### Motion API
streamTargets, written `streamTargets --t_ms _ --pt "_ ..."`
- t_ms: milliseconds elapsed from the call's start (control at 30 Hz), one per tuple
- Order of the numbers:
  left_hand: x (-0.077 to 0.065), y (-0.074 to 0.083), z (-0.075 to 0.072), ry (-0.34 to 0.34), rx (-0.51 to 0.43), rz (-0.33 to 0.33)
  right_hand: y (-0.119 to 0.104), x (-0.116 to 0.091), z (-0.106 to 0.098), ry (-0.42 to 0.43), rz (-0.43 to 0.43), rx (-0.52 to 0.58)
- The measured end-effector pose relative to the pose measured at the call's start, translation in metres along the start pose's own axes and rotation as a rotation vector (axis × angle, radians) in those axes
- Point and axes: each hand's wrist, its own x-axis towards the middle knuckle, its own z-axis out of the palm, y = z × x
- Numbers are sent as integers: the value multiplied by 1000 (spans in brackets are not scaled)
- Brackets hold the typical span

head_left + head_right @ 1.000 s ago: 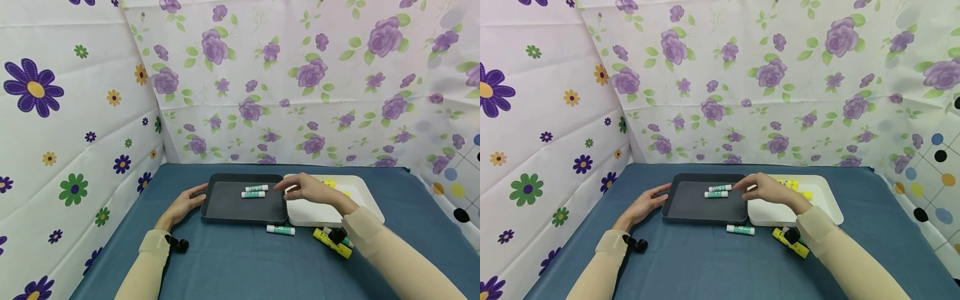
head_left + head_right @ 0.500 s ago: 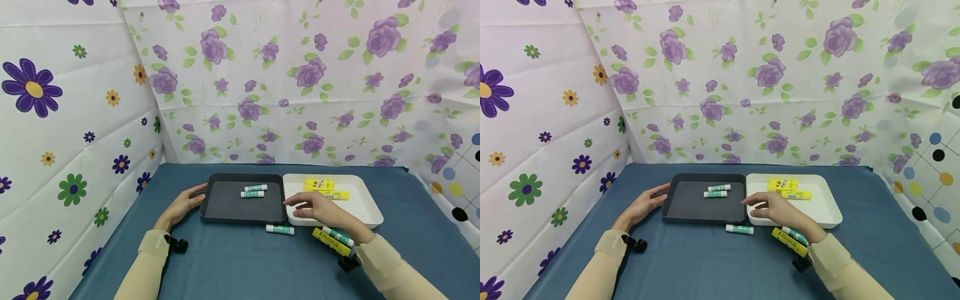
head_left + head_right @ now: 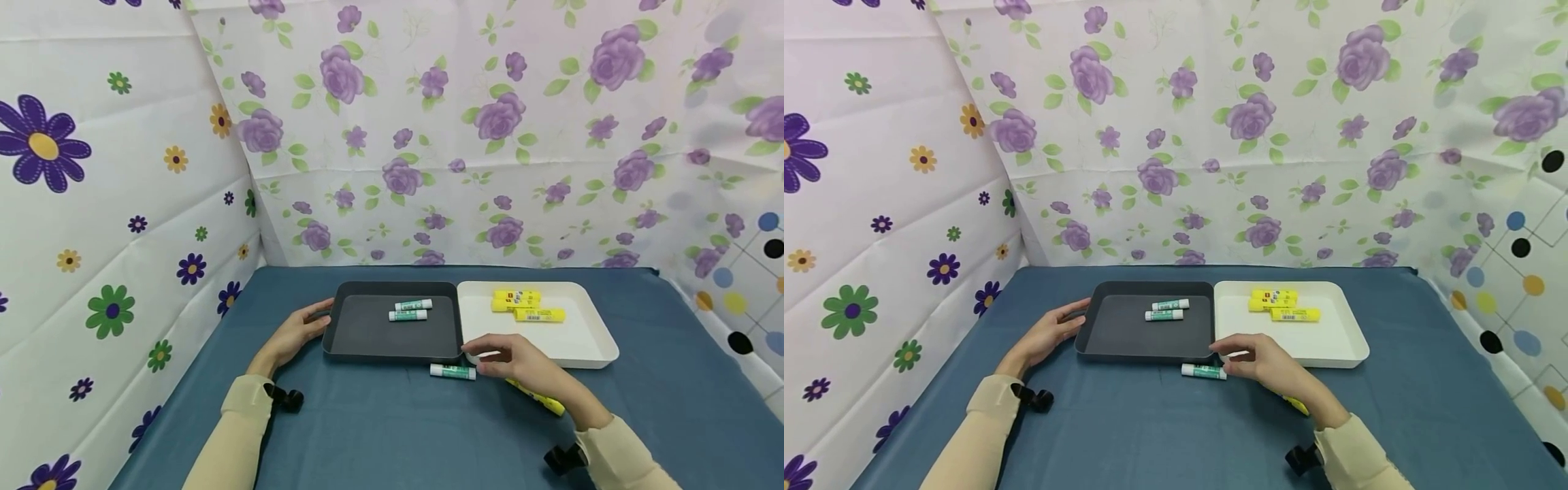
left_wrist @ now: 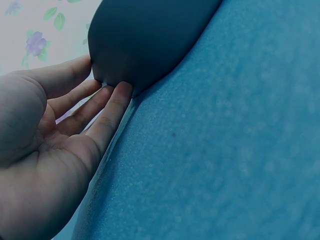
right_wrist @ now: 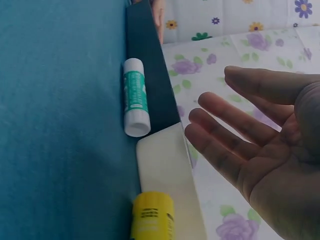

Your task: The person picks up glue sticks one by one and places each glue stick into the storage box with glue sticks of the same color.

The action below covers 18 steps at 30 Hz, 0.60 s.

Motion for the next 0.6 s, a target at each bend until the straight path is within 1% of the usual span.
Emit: streamTargets --t_ms 100,233,300,400,500,600 --pt "-1 -1 0 1 1 2 3 -1 5 -19 25 -4" --pt "0 -2 0 -4 5 3 6 -3 9 -27 54 -42" --pt "-1 -2 -1 -4 3 1 6 -3 10 -27 60 -51" --pt "-1 -3 -1 1 -3 -5 6 -3 11 -49 62 -62" --pt "0 -3 -1 5 -2 -12 6 -4 12 -77 75 -74" --pt "1 -2 -1 5 0 -10 6 -4 13 -86 97 -96"
